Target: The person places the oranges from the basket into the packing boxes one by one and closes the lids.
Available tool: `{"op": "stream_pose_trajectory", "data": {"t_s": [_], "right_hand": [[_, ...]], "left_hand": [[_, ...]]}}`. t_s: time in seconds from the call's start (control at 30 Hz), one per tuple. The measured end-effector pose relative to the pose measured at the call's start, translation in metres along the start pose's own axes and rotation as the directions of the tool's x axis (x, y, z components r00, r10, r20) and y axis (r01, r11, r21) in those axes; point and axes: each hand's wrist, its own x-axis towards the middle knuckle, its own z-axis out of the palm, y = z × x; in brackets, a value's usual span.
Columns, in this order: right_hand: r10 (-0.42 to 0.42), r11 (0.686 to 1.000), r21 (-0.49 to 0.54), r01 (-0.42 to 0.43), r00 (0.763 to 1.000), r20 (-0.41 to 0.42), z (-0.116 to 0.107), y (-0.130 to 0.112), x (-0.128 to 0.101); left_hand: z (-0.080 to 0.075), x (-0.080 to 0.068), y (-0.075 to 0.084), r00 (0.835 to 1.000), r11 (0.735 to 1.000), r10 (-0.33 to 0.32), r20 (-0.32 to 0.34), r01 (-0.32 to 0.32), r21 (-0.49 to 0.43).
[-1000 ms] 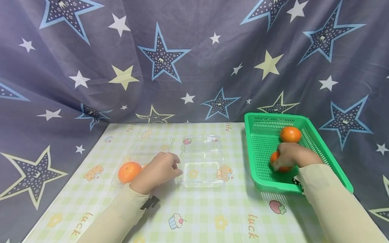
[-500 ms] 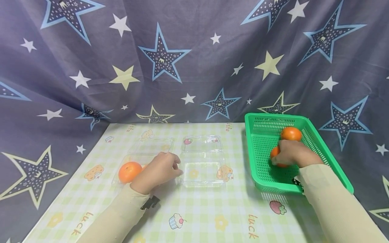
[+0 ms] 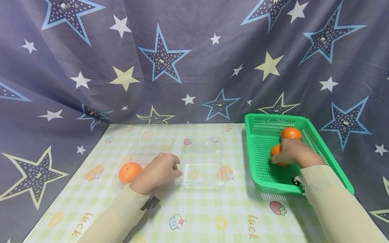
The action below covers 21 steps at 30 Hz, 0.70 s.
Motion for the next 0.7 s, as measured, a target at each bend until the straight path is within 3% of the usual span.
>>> {"op": "stream_pose_trajectory", "data": {"t_s": [0.27, 0.57, 0.7], "right_hand": [[-0.017, 1.000, 0.009, 0.017, 0.997, -0.082, -0.0004, 0.0000, 0.0007], [0.029, 0.997, 0.072, -0.026, 0.999, -0.035, -0.0001, -0.0041, 0.0007], [0.020, 0.995, 0.097, -0.015, 0.998, -0.053, 0.0000, -0.0027, 0.0020]], "left_hand": [[-0.0005, -0.0011, 0.0019, 1.000, 1.000, -0.021, 0.013, 0.021, -0.001], [-0.0002, -0.0025, 0.0018, 1.000, 1.000, -0.020, 0.004, 0.020, -0.012], [-0.0006, -0.0034, 0.0026, 1.000, 1.000, -0.018, 0.004, 0.018, -0.010]]}}
